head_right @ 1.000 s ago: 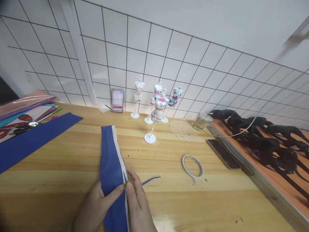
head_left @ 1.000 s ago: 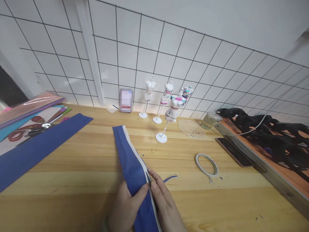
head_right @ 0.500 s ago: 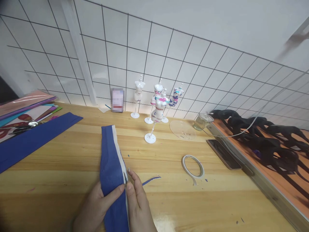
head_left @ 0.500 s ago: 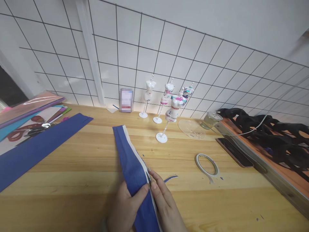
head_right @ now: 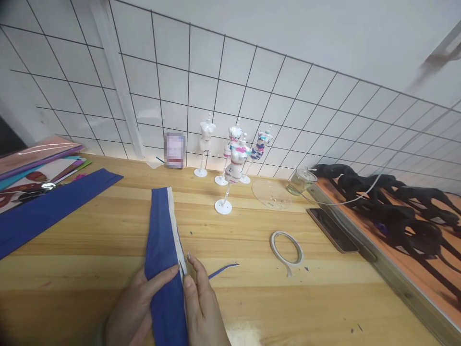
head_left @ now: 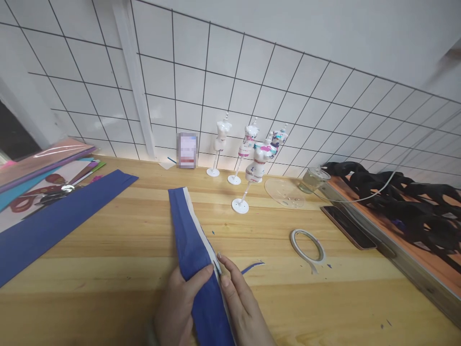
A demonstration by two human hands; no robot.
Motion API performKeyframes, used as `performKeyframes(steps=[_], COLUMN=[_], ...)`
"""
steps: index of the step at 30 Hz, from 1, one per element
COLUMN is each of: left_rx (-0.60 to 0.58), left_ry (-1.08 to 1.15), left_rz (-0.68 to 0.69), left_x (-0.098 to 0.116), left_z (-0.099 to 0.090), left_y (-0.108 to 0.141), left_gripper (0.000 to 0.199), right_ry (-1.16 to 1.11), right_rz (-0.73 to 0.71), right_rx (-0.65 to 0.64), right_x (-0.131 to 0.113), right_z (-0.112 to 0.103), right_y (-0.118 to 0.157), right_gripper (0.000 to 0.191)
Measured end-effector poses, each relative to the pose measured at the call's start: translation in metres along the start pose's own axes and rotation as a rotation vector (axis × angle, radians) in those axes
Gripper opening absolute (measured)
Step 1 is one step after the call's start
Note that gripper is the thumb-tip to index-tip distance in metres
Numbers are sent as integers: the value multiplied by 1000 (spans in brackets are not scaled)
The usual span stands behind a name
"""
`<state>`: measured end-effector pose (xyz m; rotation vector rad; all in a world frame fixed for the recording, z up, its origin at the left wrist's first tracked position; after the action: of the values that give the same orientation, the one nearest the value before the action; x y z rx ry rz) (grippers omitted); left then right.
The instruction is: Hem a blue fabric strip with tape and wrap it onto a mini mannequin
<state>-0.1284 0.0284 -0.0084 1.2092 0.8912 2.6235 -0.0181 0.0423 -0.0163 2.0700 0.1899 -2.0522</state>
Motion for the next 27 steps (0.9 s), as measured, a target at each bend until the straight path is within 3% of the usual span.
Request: performKeyframes(steps=[27], left_rx=[50], left_ry=[-257], left_rz=[124], left_x=[-6], left_z=[-13], left_y=[-10], left_gripper=[39], right_ry=[-21], right_rz=[36], right_rx=[22], right_x=[-1], right_z=[-2], right_y=[0], right_gripper=[67])
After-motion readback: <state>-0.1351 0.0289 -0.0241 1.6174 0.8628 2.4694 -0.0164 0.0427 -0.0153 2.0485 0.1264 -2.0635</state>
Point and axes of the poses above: each hand's wrist, its own y-axis away from the middle knuckle, its own z-axis out of the palm, x = y × z, the point moved 6 cm from there along -y, towards the middle knuckle, and after that the axes turned 8 degrees about -z, right-handed, at the moved point
